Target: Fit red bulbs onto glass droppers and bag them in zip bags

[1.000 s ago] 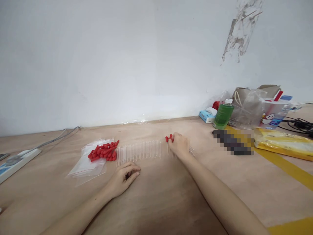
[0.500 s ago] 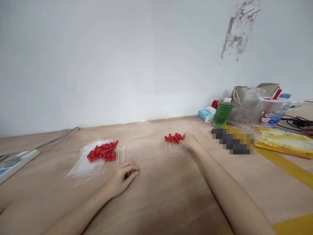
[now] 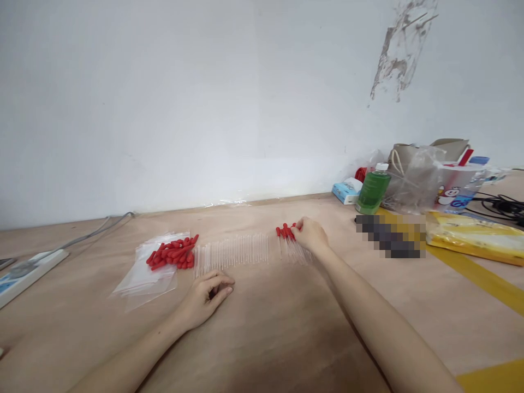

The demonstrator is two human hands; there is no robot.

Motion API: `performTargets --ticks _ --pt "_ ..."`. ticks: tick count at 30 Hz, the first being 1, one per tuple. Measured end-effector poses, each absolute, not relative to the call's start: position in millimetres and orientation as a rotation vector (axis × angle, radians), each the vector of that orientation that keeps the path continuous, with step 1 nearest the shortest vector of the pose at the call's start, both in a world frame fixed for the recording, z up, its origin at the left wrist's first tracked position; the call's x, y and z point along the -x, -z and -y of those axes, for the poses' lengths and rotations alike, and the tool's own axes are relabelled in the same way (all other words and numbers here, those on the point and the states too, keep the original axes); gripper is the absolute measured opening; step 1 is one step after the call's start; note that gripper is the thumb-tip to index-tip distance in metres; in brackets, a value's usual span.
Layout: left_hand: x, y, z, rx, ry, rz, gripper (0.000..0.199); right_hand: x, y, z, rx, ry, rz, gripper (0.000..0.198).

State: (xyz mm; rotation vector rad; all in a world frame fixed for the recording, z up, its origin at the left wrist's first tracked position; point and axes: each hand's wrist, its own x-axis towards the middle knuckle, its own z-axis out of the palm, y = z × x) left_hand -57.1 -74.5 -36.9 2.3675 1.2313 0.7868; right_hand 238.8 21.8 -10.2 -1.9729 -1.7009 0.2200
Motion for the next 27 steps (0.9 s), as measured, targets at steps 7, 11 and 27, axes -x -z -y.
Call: performTargets --ticks 7,11,27 --pt "57.1 37.2 74.5 -2.376 -0.786 -1.213 0.017 -172.9 14.8 -12.2 1.849 -0.424 1.893 0.011" --pt "57.6 36.9 74.2 -2.377 -0.796 -1.201 0.016 -160.2 13.5 -23.1 1.95 -0.533 1.872 0.017" --pt "89.1 -8.4 43.1 -2.463 -0.977 -2.007 0.017 -163.8 10.5 -1.8 1.605 -0.388 1.909 0.026"
